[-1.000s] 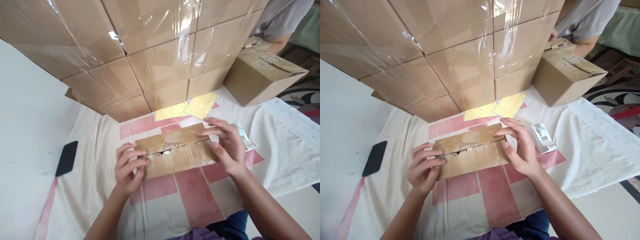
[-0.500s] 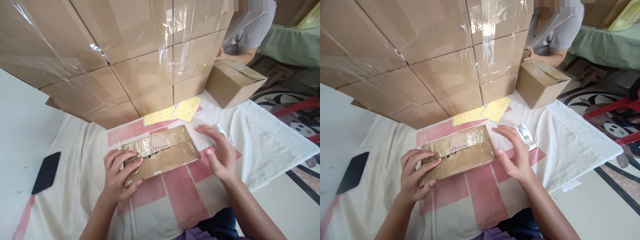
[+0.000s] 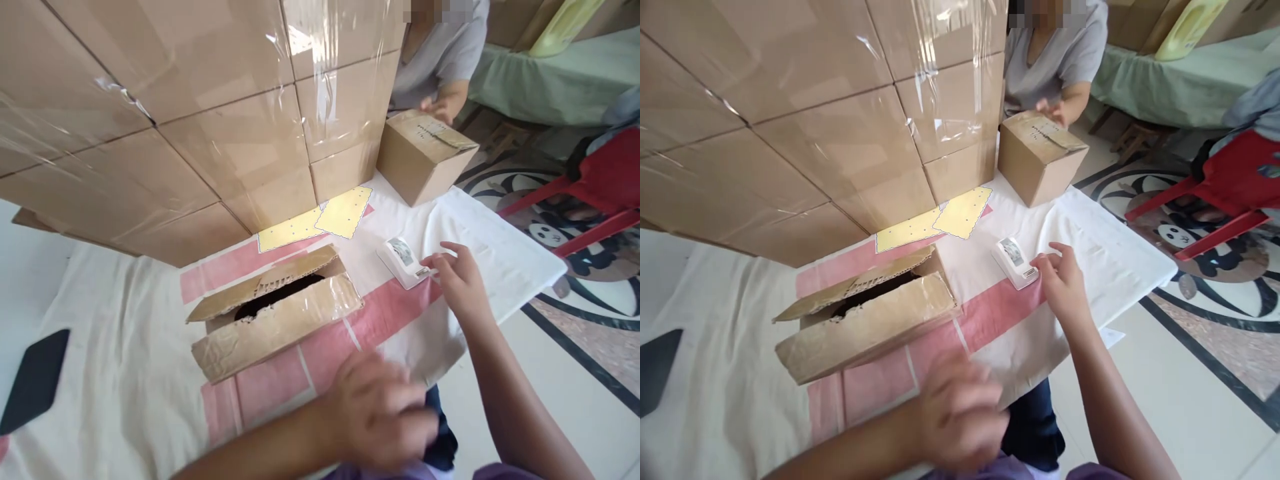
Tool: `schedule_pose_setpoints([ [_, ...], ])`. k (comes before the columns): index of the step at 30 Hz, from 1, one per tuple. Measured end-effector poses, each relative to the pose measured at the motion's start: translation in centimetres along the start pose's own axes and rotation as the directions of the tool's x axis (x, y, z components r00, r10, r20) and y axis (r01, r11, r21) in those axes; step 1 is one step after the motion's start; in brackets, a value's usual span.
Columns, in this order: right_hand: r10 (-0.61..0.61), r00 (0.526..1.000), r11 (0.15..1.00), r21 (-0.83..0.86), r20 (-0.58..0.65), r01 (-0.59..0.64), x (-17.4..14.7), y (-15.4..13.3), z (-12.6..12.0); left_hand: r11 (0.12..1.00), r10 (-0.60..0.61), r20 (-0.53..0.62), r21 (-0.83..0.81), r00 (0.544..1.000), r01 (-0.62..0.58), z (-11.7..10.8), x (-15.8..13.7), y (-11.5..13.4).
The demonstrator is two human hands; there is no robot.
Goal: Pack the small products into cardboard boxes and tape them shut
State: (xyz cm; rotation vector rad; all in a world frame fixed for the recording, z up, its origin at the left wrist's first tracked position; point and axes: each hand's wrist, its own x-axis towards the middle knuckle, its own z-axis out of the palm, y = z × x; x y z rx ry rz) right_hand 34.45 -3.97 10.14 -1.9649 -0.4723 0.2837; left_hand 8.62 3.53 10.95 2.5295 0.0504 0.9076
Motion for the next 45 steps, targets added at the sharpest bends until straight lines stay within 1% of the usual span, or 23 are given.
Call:
schedule_pose_setpoints([
  [1,0.007,1.0,1.0,-0.026,0.013,-0.007,0.3,-0.2,0.1,1.0,-0.006,0.013,-0.001,1.0,0.006,2.3,1.9,-0.2],
  [2,0.014,1.0,0.999,-0.044,0.024,-0.013,0.6,-0.4,0.2,0.999,-0.04,0.036,0.017,0.999,0.039,4.5,3.9,-0.7],
  [3,0.024,0.999,0.998,-0.057,0.036,-0.022,0.9,-0.8,0.2,0.995,-0.093,0.068,0.045,0.993,0.09,6.3,5.8,-1.5],
  [4,0.039,0.998,0.997,-0.069,0.052,-0.036,1.2,-1.1,0.2,0.98,-0.186,0.101,0.088,0.977,0.178,7.8,7.5,-2.6],
  [6,0.087,0.991,0.991,-0.112,0.1,-0.076,1.9,-2.0,0.0,0.963,-0.261,0.132,0.097,0.956,0.25,10.0,10.0,-4.7],
  [7,0.116,0.985,0.985,-0.144,0.127,-0.098,2.2,-2.5,0.0,0.955,-0.293,0.134,0.086,0.947,0.283,10.6,10.7,-5.7],
  [9,0.173,0.968,0.969,-0.209,0.181,-0.134,2.8,-3.3,-0.1,0.941,-0.338,0.136,0.06,0.931,0.333,11.3,11.1,-7.0],
  [12,0.255,0.936,0.95,-0.245,0.241,-0.195,3.2,-4.1,0.1,0.93,-0.367,0.138,0.047,0.92,0.364,11.5,10.6,-7.7],
  [14,0.305,0.901,0.943,-0.23,0.309,-0.24,3.4,-4.5,0.1,0.925,-0.381,0.136,0.052,0.914,0.377,11.3,10.4,-7.6],
  [16,0.323,0.874,0.943,-0.201,0.362,-0.265,3.4,-5.0,-0.2,0.92,-0.393,0.138,0.06,0.909,0.388,11.2,10.6,-7.4],
  [17,0.312,0.872,0.948,-0.177,0.378,-0.263,3.3,-5.3,-0.5,0.916,-0.4,0.136,0.063,0.906,0.395,11.1,10.7,-7.3],
  [21,0.215,0.892,0.976,-0.097,0.397,-0.193,2.4,-6.0,-2.0,0.91,-0.415,0.107,0.053,0.903,0.412,10.8,11.1,-7.1],
  [23,0.206,0.894,0.978,-0.094,0.398,-0.184,1.4,-5.2,-2.7,0.912,-0.41,0.102,0.053,0.906,0.407,10.7,11.2,-7.2],
  [24,0.221,0.891,0.975,-0.092,0.397,-0.201,0.8,-4.6,-3.0,0.912,-0.411,0.099,0.055,0.906,0.408,10.8,11.2,-7.2],
  [28,0.291,0.868,0.949,-0.004,0.402,-0.317,-1.5,-1.7,-4.0,0.914,-0.406,0.077,0.051,0.91,0.403,11.0,11.0,-7.4],
  [30,0.283,0.874,0.94,0.064,0.396,-0.334,-2.0,-0.6,-4.1,0.918,-0.397,0.068,0.049,0.915,0.394,11.1,10.9,-7.5],
  [32,0.255,0.886,0.944,0.098,0.387,-0.315,-2.1,0.2,-3.9,0.923,-0.385,0.069,0.052,0.92,0.382,11.2,10.9,-7.6],
  [33,0.243,0.893,0.951,0.089,0.38,-0.297,-2.1,0.7,-3.6,0.925,-0.379,0.071,0.052,0.923,0.376,11.2,10.9,-7.6],
  [37,0.174,0.925,0.985,-0.046,0.339,-0.168,-2.6,2.3,-2.7,0.928,-0.373,0.073,0.033,0.925,0.372,11.0,10.9,-7.7],
  [38,0.153,0.93,0.988,-0.051,0.334,-0.145,-2.8,2.6,-2.7,0.928,-0.373,0.074,0.027,0.925,0.372,10.9,11.0,-7.7],
  [42,0.082,0.959,0.989,0.094,0.271,-0.111,-4.1,2.8,-3.4,0.94,-0.339,0.068,-0.013,0.938,0.34,11.0,10.9,-7.7],
  [44,0.055,0.974,0.987,0.135,0.219,-0.086,-5.1,2.5,-3.6,0.952,-0.293,0.023,-0.087,0.956,0.294,10.9,10.9,-7.7],
  [45,0.037,0.981,0.988,0.137,0.192,-0.064,-5.7,2.4,-3.6,0.953,-0.271,-0.019,-0.144,0.962,0.266,10.6,10.8,-7.7],
])
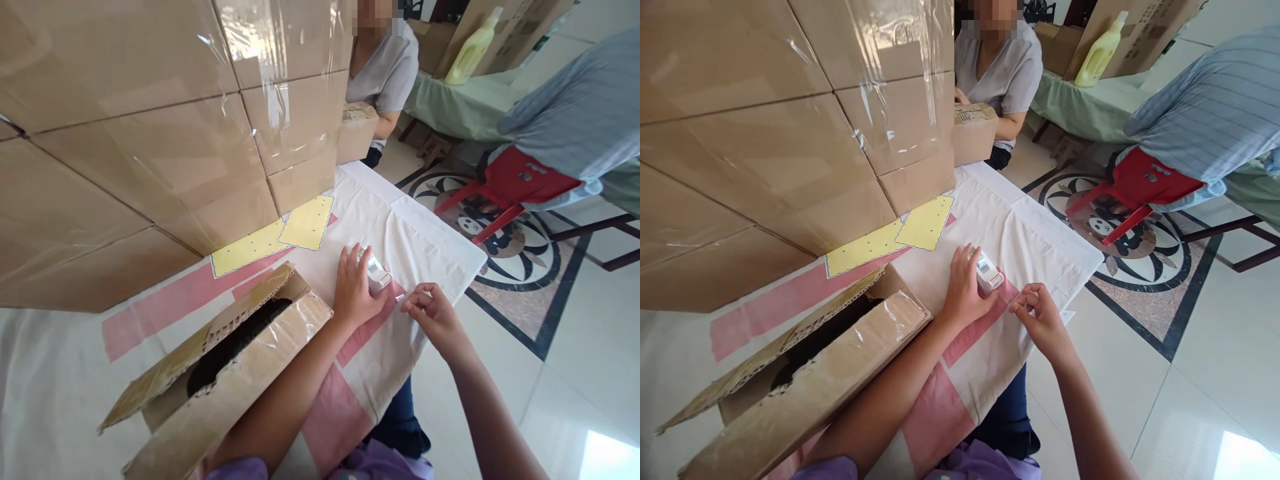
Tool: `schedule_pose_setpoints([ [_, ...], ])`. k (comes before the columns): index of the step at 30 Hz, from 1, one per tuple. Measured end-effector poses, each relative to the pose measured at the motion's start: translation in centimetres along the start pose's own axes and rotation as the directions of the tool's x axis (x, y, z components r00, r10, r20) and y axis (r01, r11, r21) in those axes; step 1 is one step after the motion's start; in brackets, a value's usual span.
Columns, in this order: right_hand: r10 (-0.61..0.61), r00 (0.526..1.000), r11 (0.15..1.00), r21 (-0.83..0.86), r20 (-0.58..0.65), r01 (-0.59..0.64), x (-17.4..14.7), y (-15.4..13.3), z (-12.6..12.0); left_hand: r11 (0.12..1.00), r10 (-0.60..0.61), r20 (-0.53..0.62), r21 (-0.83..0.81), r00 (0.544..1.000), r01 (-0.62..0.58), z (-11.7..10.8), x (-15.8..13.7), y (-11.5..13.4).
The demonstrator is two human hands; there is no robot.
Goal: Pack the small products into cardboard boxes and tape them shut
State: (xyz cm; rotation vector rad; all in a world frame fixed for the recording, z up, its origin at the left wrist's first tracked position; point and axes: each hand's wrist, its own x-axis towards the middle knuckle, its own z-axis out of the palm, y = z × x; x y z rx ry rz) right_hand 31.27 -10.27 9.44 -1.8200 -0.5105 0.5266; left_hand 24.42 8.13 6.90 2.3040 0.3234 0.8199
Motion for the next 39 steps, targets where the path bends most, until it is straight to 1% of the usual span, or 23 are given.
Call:
schedule_pose_setpoints([
  [2,-0.067,0.996,0.997,-0.031,-0.05,0.066,-1.4,-0.3,0.7,0.987,0.057,-0.087,-0.144,0.995,-0.07,-0.9,-0.3,0.4],
  [3,-0.109,0.991,0.993,-0.051,-0.074,0.105,-2.1,-0.6,1.1,0.969,0.079,-0.103,-0.226,0.991,-0.101,-1.5,-0.6,0.7],
  [4,-0.149,0.985,0.987,-0.068,-0.092,0.143,-2.8,-0.9,1.5,0.943,0.095,-0.087,-0.313,0.992,-0.117,-2.1,-1.0,1.2],
  [5,-0.185,0.978,0.981,-0.076,-0.1,0.178,-3.5,-1.3,1.9,0.91,0.101,-0.044,-0.4,0.994,-0.11,-2.7,-1.5,1.7],
  [7,-0.237,0.966,0.971,-0.069,-0.1,0.23,-4.7,-2.4,2.6,0.838,0.076,0.078,-0.545,0.994,-0.022,-3.9,-2.8,2.8],
  [9,-0.281,0.956,0.959,-0.059,-0.088,0.277,-5.6,-3.5,3.1,0.784,0.027,0.169,-0.614,0.985,0.084,-4.8,-4.3,3.8],
  [10,-0.31,0.948,0.95,-0.061,-0.076,0.306,-6.0,-4.1,3.3,0.776,0.004,0.186,-0.62,0.983,0.114,-5.1,-5.0,4.3],
  [12,-0.369,0.928,0.928,-0.077,-0.045,0.365,-6.6,-4.8,3.7,0.791,-0.044,0.193,-0.592,0.98,0.152,-5.8,-6.2,5.1],
  [15,-0.426,0.904,0.9,-0.095,-0.001,0.424,-7.2,-5.2,4.3,0.849,-0.109,0.154,-0.499,0.982,0.172,-7.1,-7.5,5.7],
  [17,-0.424,0.905,0.901,-0.097,0.008,0.423,-7.5,-5.1,4.8,0.881,-0.141,0.124,-0.437,0.982,0.181,-8.1,-8.3,5.8],
  [19,-0.403,0.915,0.911,-0.082,0.018,0.403,-7.8,-4.8,5.4,0.894,-0.164,0.098,-0.406,0.982,0.19,-9.2,-9.2,5.7],
  [22,-0.389,0.921,0.92,-0.04,0.031,0.39,-8.1,-4.3,6.4,0.918,-0.128,0.11,-0.364,0.986,0.16,-10.3,-10.7,5.5],
  [24,-0.41,0.911,0.91,-0.041,0.046,0.412,-8.4,-3.8,7.0,0.941,-0.1,0.117,-0.31,0.988,0.132,-10.7,-11.6,5.6],
  [25,-0.422,0.904,0.904,-0.051,0.066,0.425,-8.6,-3.5,7.3,0.948,-0.11,0.106,-0.287,0.988,0.136,-10.9,-12.0,5.6],
  [28,-0.457,0.876,0.88,-0.065,0.156,0.47,-9.1,-2.6,8.1,0.957,-0.175,0.031,-0.231,0.984,0.177,-11.4,-13.1,5.7],
  [30,-0.476,0.855,0.868,-0.045,0.207,0.494,-9.4,-2.2,8.5,0.965,-0.218,-0.055,-0.161,0.974,0.207,-12.0,-13.8,5.6],
  [32,-0.476,0.846,0.868,-0.03,0.241,0.496,-9.6,-2.0,8.9,0.967,-0.247,-0.144,-0.102,0.958,0.234,-12.8,-14.5,5.5],
  [33,-0.465,0.849,0.873,-0.026,0.251,0.487,-9.7,-2.0,9.0,0.968,-0.249,-0.172,-0.087,0.953,0.237,-13.2,-14.9,5.4],
  [34,-0.45,0.854,0.881,-0.024,0.259,0.472,-9.9,-2.0,9.1,0.971,-0.238,-0.177,-0.077,0.955,0.227,-13.6,-15.3,5.3],
  [35,-0.438,0.859,0.888,-0.021,0.265,0.459,-10.0,-2.0,9.1,0.976,-0.216,-0.156,-0.064,0.964,0.208,-13.9,-15.7,5.3],
  [37,-0.429,0.857,0.893,-0.007,0.284,0.449,-10.5,-2.1,9.0,0.986,-0.17,-0.062,-0.012,0.984,0.169,-14.3,-16.4,5.3],
  [39,-0.441,0.836,0.887,0.02,0.326,0.461,-10.9,-2.2,8.9,0.987,-0.146,0.022,0.065,0.989,0.145,-14.4,-16.9,5.5],
])
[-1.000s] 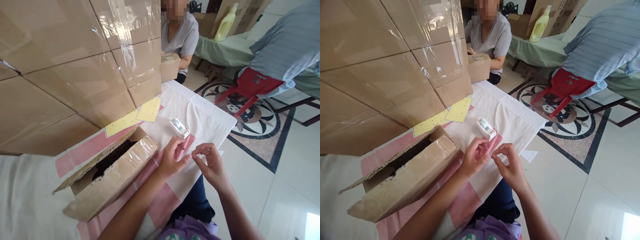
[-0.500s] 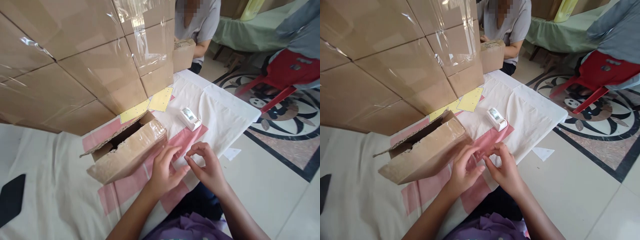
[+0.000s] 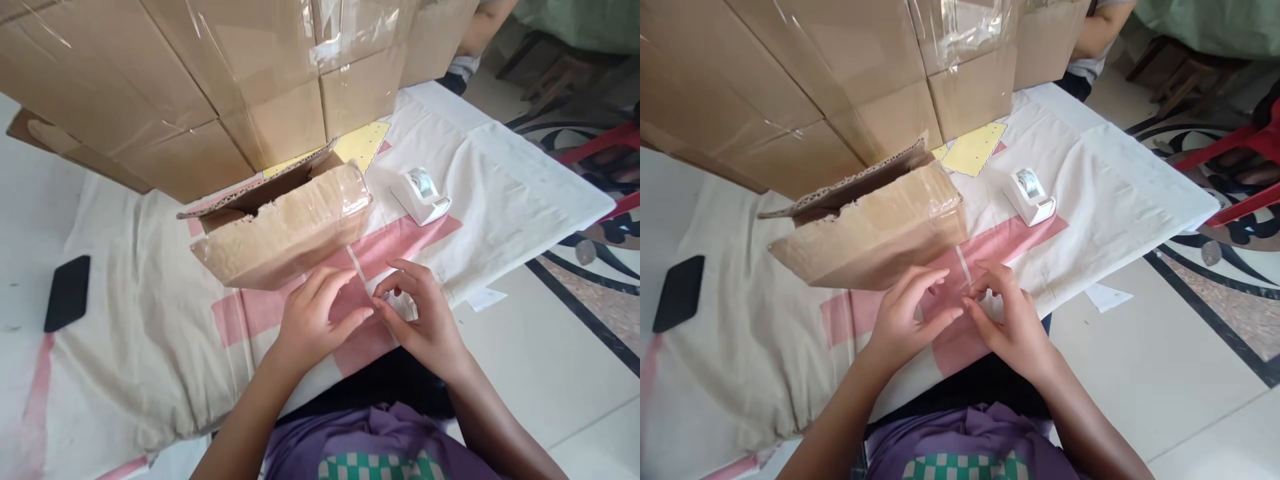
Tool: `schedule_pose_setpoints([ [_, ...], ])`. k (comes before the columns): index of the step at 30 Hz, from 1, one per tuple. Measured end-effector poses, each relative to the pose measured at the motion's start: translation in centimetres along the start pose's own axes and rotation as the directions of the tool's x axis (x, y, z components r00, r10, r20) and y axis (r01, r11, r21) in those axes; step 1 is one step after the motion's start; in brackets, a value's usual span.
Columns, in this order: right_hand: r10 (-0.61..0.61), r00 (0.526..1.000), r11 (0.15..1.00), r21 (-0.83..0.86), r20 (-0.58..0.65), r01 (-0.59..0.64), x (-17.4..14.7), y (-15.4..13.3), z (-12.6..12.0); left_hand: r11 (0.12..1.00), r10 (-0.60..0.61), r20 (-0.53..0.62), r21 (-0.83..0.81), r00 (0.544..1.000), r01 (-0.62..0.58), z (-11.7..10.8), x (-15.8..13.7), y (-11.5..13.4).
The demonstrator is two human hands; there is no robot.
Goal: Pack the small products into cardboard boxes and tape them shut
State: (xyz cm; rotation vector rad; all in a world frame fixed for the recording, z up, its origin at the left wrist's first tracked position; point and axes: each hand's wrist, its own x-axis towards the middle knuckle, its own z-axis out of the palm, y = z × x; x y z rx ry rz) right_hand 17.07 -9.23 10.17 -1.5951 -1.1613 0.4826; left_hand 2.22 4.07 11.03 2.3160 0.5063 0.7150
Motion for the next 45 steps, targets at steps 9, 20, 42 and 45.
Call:
schedule_pose_setpoints([
  [9,-0.09,0.971,0.992,0.102,0.221,0.069,1.2,-0.1,0.9,0.984,-0.156,-0.036,-0.097,0.987,0.152,-1.3,-0.9,1.2],
  [20,-0.042,0.857,0.988,0.151,0.514,-0.043,6.4,0.1,3.8,0.916,-0.304,-0.344,0.151,0.888,0.372,-2.9,-3.4,0.9],
  [42,-0.501,0.721,0.562,-0.455,0.478,0.691,16.9,-5.7,2.7,0.938,-0.159,-0.419,0.219,0.894,0.269,-11.0,-5.2,3.0],
  [45,-0.535,0.702,0.551,-0.435,0.47,0.712,16.3,-4.7,2.8,0.941,-0.179,-0.373,0.205,0.91,0.269,-11.4,-4.9,3.0],
])
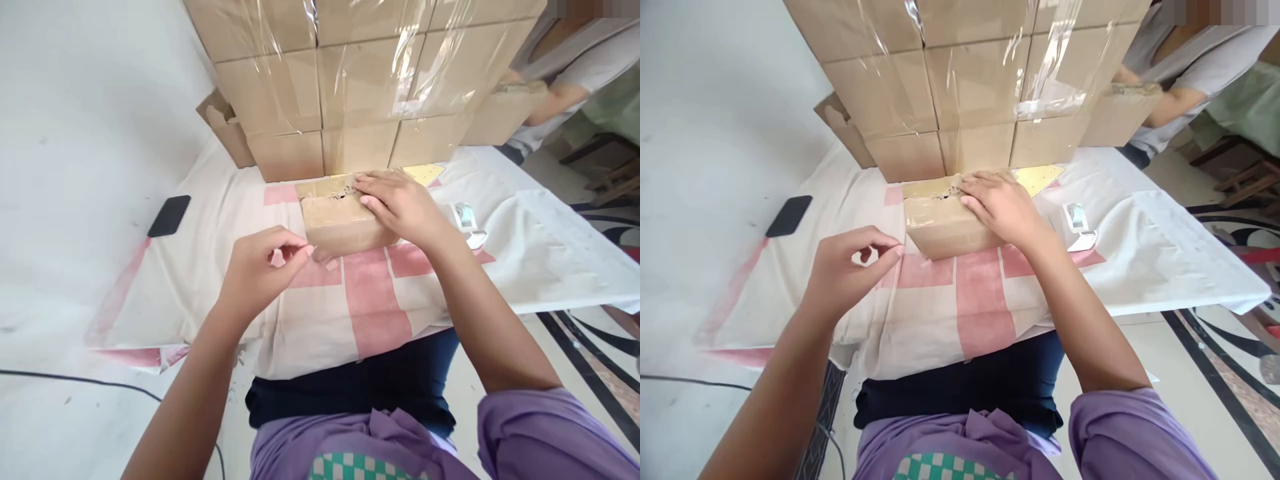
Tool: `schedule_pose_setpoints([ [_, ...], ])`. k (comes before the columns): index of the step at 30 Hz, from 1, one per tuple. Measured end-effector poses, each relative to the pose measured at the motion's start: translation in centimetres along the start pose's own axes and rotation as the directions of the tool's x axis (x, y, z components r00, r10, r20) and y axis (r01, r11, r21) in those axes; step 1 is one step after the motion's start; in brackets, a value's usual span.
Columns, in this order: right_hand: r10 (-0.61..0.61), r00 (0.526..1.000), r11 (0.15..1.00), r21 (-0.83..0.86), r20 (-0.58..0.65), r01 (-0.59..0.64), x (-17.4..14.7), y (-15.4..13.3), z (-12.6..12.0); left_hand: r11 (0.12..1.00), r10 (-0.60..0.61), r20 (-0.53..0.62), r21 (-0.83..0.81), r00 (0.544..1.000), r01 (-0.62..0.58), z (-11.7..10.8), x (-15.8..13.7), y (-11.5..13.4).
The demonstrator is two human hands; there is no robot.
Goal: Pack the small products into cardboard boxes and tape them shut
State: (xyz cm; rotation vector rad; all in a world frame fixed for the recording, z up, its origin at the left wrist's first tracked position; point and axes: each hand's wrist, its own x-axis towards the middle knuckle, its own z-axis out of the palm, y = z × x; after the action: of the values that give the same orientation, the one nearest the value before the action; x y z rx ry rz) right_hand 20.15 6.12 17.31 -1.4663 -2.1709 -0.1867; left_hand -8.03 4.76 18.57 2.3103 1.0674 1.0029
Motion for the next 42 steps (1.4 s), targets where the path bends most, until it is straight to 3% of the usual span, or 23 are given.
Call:
schedule_pose_setpoints([
  [5,0.004,0.999,0.998,-0.063,0.047,-0.001,-0.8,-0.6,0.0,0.988,0.036,-0.031,-0.151,0.999,-0.041,-1.2,3.6,-0.1],
  [7,0.024,0.998,0.998,-0.068,0.053,-0.02,-0.6,-0.7,-0.2,0.963,0.044,0.029,-0.268,0.999,-0.035,-1.9,5.7,0.0],
  [9,0.045,0.998,0.997,-0.068,0.048,-0.042,-0.3,-0.8,-0.2,0.955,0.076,0.168,-0.295,0.983,-0.024,-2.6,7.9,0.0],
  [14,0.024,0.998,0.996,-0.09,0.053,-0.02,-0.2,-0.6,-0.1,0.994,0.11,0.536,-0.059,0.837,-0.093,-3.5,12.5,-0.2],
  [20,-0.001,0.999,0.997,-0.077,0.039,0.004,-0.5,-0.3,0.1,0.978,-0.062,0.671,0.189,0.739,-0.09,-2.6,14.9,-0.9],
  [22,-0.007,0.999,0.998,-0.069,0.031,0.009,-0.5,-0.3,0.1,0.976,-0.096,0.655,0.208,0.75,-0.057,-2.3,15.0,-1.2],
  [26,-0.023,1.0,0.998,-0.064,0.01,0.023,-0.6,-0.4,0.1,0.987,-0.115,0.558,0.157,0.822,0.032,-1.7,14.8,-1.9],
  [29,-0.027,1.0,0.997,-0.074,0.005,0.027,-0.7,-0.5,0.0,0.992,-0.096,0.516,0.118,0.851,0.041,-1.4,14.5,-2.1],
  [34,-0.022,1.0,0.997,-0.072,0.007,0.023,-1.0,-0.7,-0.1,0.986,-0.081,0.522,0.168,0.849,-0.01,-1.1,14.8,-2.2],
  [39,-0.02,1.0,0.998,-0.052,0.004,0.02,-0.9,-0.5,-0.1,0.963,-0.141,0.557,0.268,0.819,-0.017,-0.7,15.3,-3.0],
  [42,-0.01,1.0,0.999,-0.042,0.006,0.01,-0.6,-0.2,0.1,0.96,-0.128,0.532,0.28,0.837,-0.03,-0.6,15.2,-3.4],
])
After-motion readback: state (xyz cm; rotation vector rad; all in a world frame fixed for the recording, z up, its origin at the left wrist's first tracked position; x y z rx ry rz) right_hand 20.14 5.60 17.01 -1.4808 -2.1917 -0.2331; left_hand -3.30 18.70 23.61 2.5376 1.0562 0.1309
